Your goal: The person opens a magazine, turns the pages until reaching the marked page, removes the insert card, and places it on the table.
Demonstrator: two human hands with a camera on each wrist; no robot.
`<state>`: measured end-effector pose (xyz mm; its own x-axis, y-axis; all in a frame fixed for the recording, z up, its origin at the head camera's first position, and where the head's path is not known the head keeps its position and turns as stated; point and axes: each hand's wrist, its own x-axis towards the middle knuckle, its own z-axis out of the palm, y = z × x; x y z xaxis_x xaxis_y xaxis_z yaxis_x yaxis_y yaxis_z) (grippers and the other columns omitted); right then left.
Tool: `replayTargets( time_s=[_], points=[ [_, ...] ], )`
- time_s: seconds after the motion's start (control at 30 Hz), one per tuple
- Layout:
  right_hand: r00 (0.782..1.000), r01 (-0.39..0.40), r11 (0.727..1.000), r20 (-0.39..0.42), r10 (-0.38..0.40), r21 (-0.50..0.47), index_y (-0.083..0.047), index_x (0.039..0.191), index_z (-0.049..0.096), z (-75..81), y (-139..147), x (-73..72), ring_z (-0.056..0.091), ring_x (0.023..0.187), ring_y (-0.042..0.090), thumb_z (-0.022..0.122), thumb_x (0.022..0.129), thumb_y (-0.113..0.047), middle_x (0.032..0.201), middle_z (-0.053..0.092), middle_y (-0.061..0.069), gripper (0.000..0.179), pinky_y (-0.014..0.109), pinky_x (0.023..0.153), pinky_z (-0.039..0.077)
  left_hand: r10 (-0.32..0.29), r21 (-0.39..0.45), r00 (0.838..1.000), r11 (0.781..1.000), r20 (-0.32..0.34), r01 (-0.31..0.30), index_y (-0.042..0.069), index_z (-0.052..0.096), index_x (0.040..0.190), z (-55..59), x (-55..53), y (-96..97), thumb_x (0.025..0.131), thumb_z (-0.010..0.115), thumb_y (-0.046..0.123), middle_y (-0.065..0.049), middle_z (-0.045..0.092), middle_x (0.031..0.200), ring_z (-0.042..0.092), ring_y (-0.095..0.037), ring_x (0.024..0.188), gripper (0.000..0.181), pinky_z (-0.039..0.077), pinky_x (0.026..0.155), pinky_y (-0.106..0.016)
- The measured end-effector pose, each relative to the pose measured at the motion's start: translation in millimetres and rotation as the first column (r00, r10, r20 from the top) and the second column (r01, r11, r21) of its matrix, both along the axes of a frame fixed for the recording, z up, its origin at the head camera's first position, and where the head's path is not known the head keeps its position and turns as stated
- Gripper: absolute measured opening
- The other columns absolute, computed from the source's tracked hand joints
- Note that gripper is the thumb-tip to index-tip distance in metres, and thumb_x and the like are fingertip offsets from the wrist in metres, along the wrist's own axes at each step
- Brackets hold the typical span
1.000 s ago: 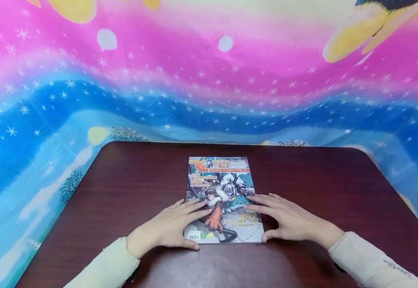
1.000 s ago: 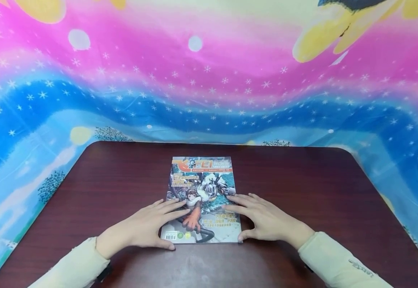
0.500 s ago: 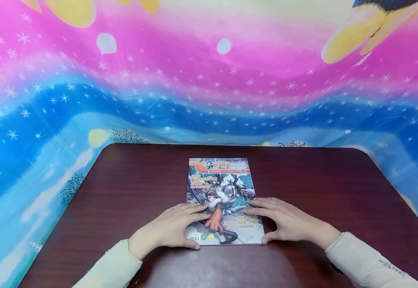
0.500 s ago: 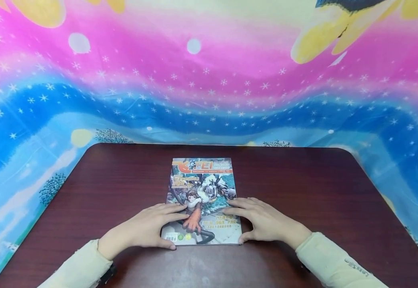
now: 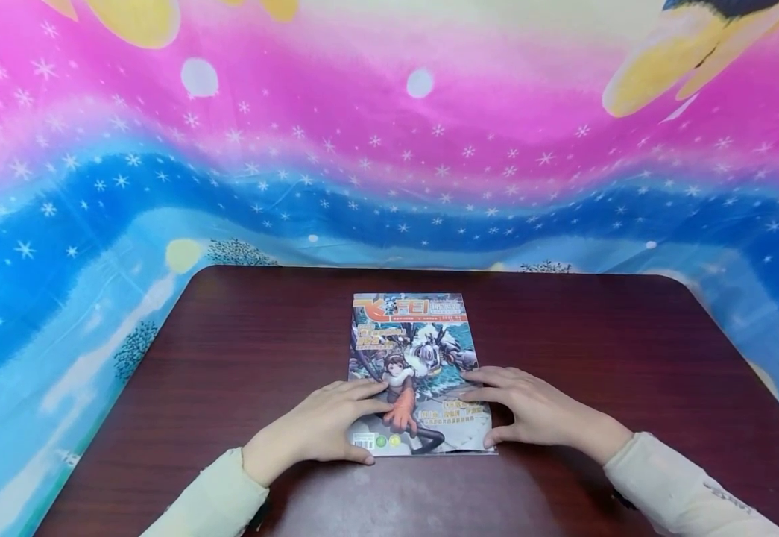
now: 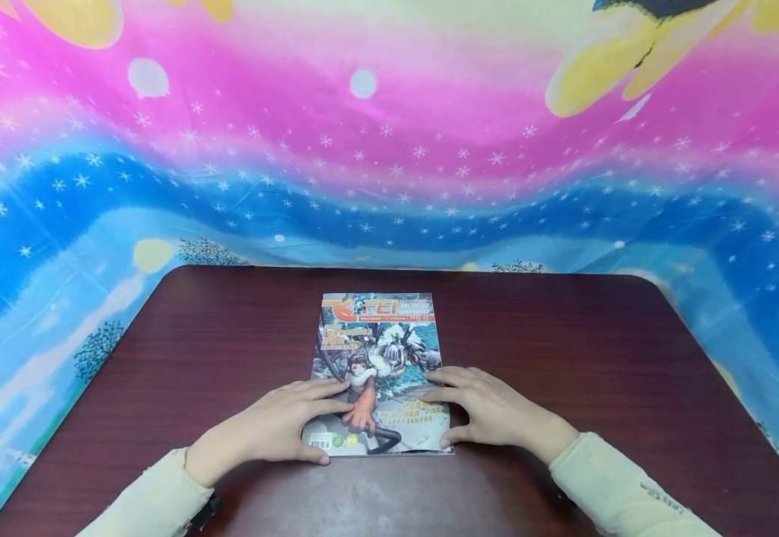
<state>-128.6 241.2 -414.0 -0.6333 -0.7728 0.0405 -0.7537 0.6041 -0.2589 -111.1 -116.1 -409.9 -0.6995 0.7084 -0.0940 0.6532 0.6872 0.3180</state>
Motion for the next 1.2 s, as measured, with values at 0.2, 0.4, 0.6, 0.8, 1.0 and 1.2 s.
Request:
replayTargets(
  time_s=[0.2,0.4,0.6,0.8,1.0,1.2],
  points=[
    [0.999,0.032,0.999,0.031,-0.032,0.016,-0.027,0.135,0.063,3.9,-2.6,-2.2,0.046,0.135,0.028,0.061,0.083,-0.067,0.148,0.049,0.003,0.066,0.055,0.105,0.039,-0.012,0.015,1.0,1.0,-0.017,0.012,0.025,0.061,0.138,1.0,3.5,5.2,0.081,0.076,0.053,-0.003,0.042,0.154,0.037,-0.025,0.142,0.065,0.033,0.112,-0.048],
    [0.997,0.059,0.998,0.056,-0.058,-0.005,-0.028,0.136,0.062,8.3,-4.5,-3.3,0.048,0.132,0.028,0.061,0.084,-0.066,0.146,0.051,0.002,0.065,0.055,0.103,0.042,-0.028,0.038,0.999,0.999,-0.035,0.03,0.023,0.061,0.137,2.9,3.8,15.0,0.09,0.067,0.053,0.004,0.05,0.147,0.044,-0.018,0.137,0.056,0.033,0.113,-0.045],
    [0.994,0.098,0.994,0.054,-0.096,-0.043,-0.023,0.133,0.065,11.6,-6.4,-3.7,0.048,0.132,0.029,0.06,0.084,-0.067,0.141,0.056,0.004,0.065,0.056,0.105,0.04,-0.035,0.095,0.999,0.995,-0.038,0.039,0.026,0.061,0.136,9.4,4.0,25.9,0.095,0.062,0.048,0.01,0.056,0.14,0.049,-0.01,0.131,0.047,0.037,0.111,-0.041],
    [0.995,0.103,0.985,0.009,-0.103,-0.139,-0.02,0.128,0.068,14.0,-11.0,-6.0,0.05,0.131,0.027,0.067,0.083,-0.062,0.136,0.059,0.003,0.062,0.053,0.105,0.041,-0.045,0.171,0.995,0.983,-0.091,0.06,0.027,0.06,0.137,15.0,6.9,34.9,0.096,0.062,0.047,0.011,0.059,0.136,0.054,-0.006,0.122,0.045,0.042,0.107,-0.038],
    [0.995,0.087,0.966,-0.019,-0.094,-0.244,-0.023,0.124,0.069,17.3,-15.3,-6.8,0.054,0.125,0.02,0.076,0.084,-0.046,0.13,0.062,-0.005,0.046,0.049,0.101,0.044,-0.038,0.272,0.983,0.958,-0.18,0.087,0.026,0.062,0.133,18.3,8.1,43.5,0.095,0.064,0.046,0.014,0.062,0.127,0.058,-0.003,0.106,0.043,0.048,0.097,-0.034],
    [0.996,0.044,0.931,-0.058,-0.07,-0.363,-0.025,0.115,0.07,21.4,-21.8,-9.1,0.058,0.111,0.012,0.081,0.084,-0.029,0.117,0.064,-0.013,0.033,0.04,0.095,0.047,-0.012,0.319,0.982,0.945,-0.187,0.072,0.025,0.06,0.136,26.9,6.3,55.8,0.097,0.064,0.042,0.011,0.061,0.133,0.056,-0.007,0.12,0.043,0.045,0.103,-0.034]
  ],
)
